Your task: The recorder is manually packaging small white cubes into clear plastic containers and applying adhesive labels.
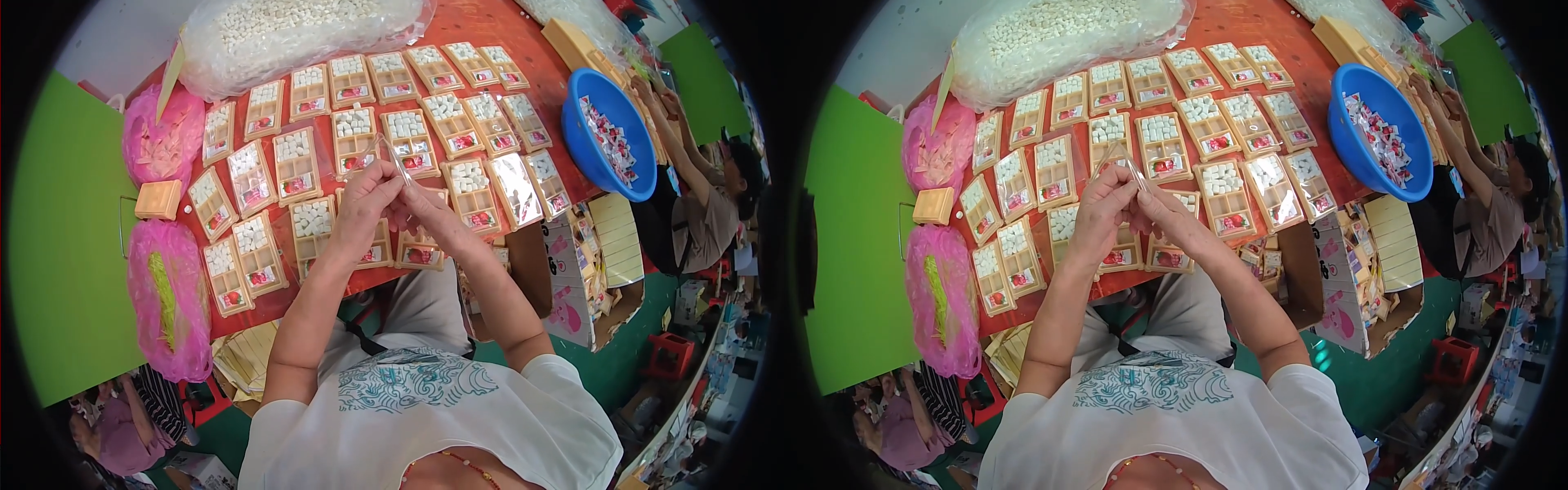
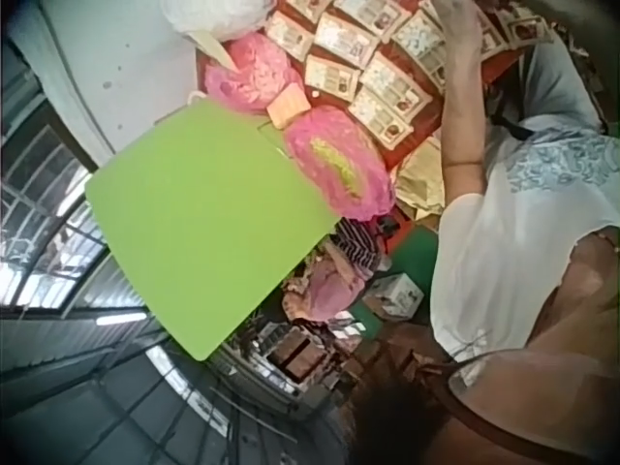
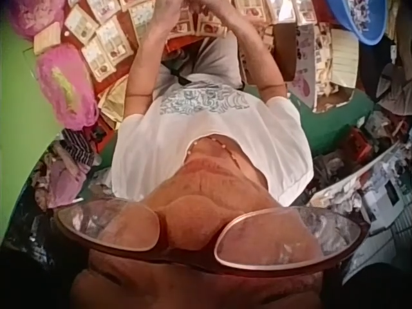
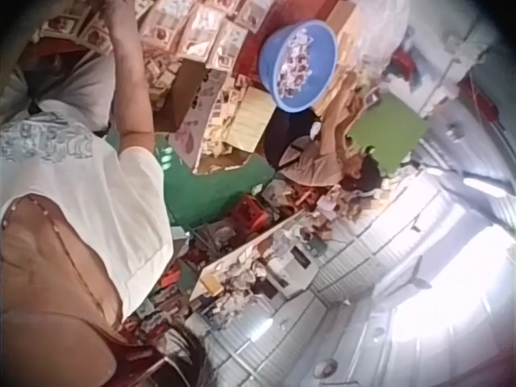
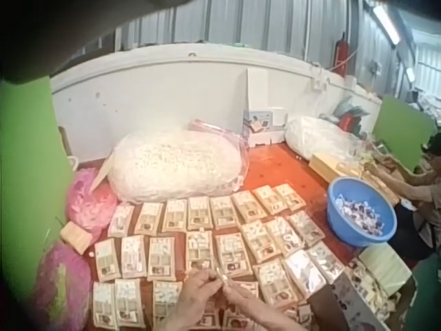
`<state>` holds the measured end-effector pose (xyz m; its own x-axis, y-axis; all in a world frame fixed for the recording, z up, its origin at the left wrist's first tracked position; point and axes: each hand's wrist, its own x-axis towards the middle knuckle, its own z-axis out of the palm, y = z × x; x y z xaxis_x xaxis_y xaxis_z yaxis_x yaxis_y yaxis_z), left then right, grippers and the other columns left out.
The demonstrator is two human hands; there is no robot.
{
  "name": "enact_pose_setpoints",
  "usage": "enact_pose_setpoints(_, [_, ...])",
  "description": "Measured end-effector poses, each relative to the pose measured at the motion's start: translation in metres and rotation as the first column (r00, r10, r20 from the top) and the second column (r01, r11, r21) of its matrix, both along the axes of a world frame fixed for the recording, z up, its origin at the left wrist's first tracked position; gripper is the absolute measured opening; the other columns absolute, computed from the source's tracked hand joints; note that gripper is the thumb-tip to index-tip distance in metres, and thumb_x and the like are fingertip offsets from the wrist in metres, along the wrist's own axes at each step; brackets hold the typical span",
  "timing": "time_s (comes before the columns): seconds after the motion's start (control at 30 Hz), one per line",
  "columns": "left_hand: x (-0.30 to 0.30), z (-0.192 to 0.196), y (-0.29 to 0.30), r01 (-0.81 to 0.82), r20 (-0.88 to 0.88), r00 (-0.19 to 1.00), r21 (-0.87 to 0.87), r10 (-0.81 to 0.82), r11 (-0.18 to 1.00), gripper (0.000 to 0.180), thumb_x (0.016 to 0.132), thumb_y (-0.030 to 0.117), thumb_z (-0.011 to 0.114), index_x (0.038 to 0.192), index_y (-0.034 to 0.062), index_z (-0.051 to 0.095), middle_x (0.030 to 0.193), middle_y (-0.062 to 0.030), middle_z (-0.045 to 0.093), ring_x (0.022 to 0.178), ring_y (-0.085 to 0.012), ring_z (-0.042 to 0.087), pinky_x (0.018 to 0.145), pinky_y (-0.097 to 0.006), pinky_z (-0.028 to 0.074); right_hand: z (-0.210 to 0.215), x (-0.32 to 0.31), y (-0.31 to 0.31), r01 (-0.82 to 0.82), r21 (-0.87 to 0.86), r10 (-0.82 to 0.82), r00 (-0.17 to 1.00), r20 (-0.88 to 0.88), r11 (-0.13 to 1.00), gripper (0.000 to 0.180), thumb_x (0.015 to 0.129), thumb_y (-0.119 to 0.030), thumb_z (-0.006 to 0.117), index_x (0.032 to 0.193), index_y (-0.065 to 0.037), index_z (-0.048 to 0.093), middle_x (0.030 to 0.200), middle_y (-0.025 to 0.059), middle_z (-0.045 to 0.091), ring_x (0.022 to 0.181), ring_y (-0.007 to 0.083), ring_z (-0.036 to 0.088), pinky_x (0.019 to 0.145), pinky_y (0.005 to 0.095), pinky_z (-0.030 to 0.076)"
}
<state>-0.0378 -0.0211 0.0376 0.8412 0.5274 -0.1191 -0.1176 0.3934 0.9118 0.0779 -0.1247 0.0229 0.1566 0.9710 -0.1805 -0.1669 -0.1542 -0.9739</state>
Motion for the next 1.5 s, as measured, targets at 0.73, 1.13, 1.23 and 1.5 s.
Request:
enact_pose_setpoints(0.73, [-0.007, -0.007, 0.003, 0.009, -0.056, 0.998, 0.027, -0.008, 1.0, 0.014, 0.098, 0.017, 0.046, 0.094, 0.0043, 0.051, 0.072, -0.0042, 0.059, 0.051, -0.0096, 0.054, 0.045, -0.021, 0.041, -0.011, -0.01, 0.003, -0.038, -0.079, 0.044, 0.996, 0.083, 0.996, 0.07, 0.097, -0.062, 0.015, 0.113, -0.007, 0.055, 0.08, 0.0022, 0.056, 0.069, 0.0098, 0.05, 0.06, 0.0254, 0.04])
enact_pose_setpoints(1.13, [-0.009, -0.007, -0.001, -0.041, -0.078, 0.996, 0.048, 0.045, 0.998, 0.018, 0.098, 0.021, 0.045, 0.092, 0.0048, 0.051, 0.068, -0.0046, 0.057, 0.047, -0.0098, 0.052, 0.041, -0.021, 0.039, -0.007, -0.017, 0.0, -0.028, -0.057, 0.03, 0.999, 0.034, 0.998, 0.071, 0.095, -0.066, 0.02, 0.123, -0.009, 0.051, 0.079, 0.0, 0.053, 0.067, 0.0074, 0.045, 0.057, 0.0238, 0.035])
enact_pose_setpoints(1.23, [-0.009, -0.006, -0.002, -0.052, -0.076, 0.996, 0.049, 0.056, 0.997, 0.019, 0.098, 0.021, 0.045, 0.092, 0.0047, 0.052, 0.067, -0.0048, 0.057, 0.046, -0.0097, 0.052, 0.04, -0.02, 0.038, -0.007, -0.018, 0.0, -0.01, -0.028, 0.01, 1.0, 0.014, 1.0, 0.068, 0.096, -0.064, 0.021, 0.118, -0.009, 0.053, 0.079, -0.0001, 0.053, 0.067, 0.0072, 0.045, 0.057, 0.0235, 0.035])
enact_pose_setpoints(1.5, [-0.012, -0.009, -0.002, -0.063, -0.109, 0.991, 0.097, 0.073, 0.993, 0.018, 0.097, 0.019, 0.045, 0.091, 0.0043, 0.054, 0.067, -0.0044, 0.057, 0.046, -0.0094, 0.052, 0.04, -0.02, 0.038, 0.003, -0.026, -0.003, 0.035, -0.052, -0.035, 0.999, -0.003, 0.998, 0.064, 0.098, -0.059, 0.022, 0.103, -0.006, 0.056, 0.077, 0.0001, 0.053, 0.066, 0.0079, 0.045, 0.058, 0.0237, 0.036])
